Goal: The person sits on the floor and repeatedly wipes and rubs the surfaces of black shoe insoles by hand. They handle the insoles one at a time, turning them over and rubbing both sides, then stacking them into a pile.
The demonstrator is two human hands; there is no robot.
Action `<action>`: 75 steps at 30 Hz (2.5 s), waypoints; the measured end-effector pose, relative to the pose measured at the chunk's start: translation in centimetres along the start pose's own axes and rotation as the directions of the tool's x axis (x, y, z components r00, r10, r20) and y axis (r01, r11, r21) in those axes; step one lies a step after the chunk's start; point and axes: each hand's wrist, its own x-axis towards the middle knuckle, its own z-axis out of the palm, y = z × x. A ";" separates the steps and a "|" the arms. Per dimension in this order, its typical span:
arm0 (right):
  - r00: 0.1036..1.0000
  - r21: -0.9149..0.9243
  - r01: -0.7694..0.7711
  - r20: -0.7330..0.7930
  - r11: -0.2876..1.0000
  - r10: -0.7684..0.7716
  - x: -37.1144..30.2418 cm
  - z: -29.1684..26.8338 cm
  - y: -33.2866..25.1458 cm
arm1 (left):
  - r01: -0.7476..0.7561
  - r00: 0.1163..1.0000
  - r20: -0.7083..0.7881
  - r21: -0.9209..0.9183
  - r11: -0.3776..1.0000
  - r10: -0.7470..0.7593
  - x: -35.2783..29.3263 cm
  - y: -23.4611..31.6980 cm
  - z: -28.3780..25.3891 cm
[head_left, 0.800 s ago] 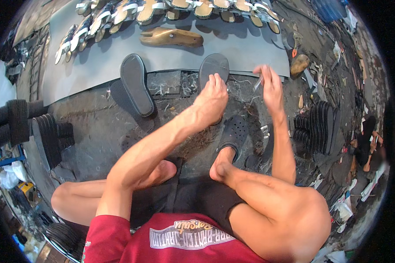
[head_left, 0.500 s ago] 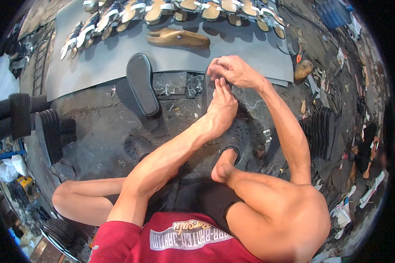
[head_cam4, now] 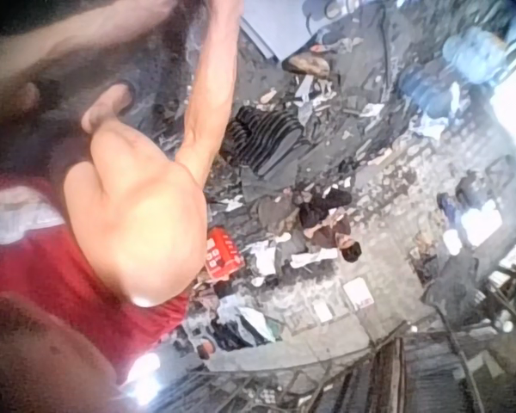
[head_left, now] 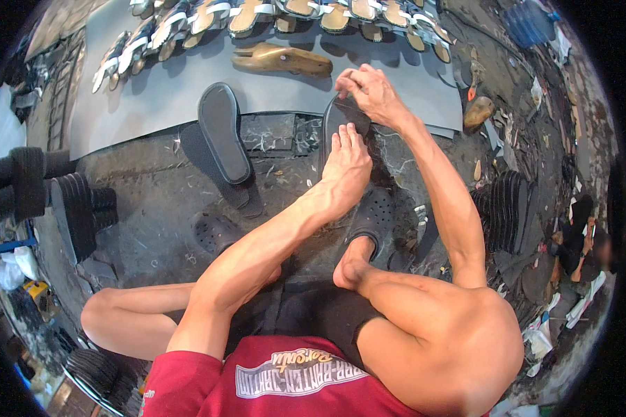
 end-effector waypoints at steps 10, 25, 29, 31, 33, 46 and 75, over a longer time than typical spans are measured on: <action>0.929 -0.083 -0.222 -0.320 0.971 0.185 -5.3 0.4 0.4 | 0.005 0.999 -0.038 -0.002 1.000 -0.005 -0.8 -1.1 -0.1; 0.954 -0.218 -0.209 -0.262 0.953 0.149 -21.2 4.2 -13.2 | -0.060 0.994 -0.104 -0.180 0.982 0.042 -1.6 -4.4 -0.4; 0.985 -0.174 -0.093 -0.163 0.980 0.065 -22.7 3.9 -14.6 | -0.103 0.988 -0.120 -0.063 0.993 0.095 0.6 -4.1 -1.7; 0.991 -0.136 -0.069 -0.120 0.988 0.053 -21.6 3.9 -14.6 | -0.115 0.984 -0.135 0.027 0.993 0.117 2.5 -3.5 -2.0; 0.967 -0.078 -0.086 -0.245 0.993 0.065 -20.1 5.0 -13.7 | -0.131 0.991 -0.003 0.078 0.988 0.131 5.2 -3.0 -2.0; 0.961 -0.204 -0.185 -0.244 0.961 0.133 -15.9 8.5 -13.2 | -0.306 0.946 0.159 0.154 0.939 0.282 8.4 -4.8 -1.5; 0.693 0.360 -0.637 -0.121 0.682 0.711 -16.2 4.9 -9.7 | -0.051 0.891 -0.400 -0.562 0.825 -0.217 -5.9 -1.4 4.5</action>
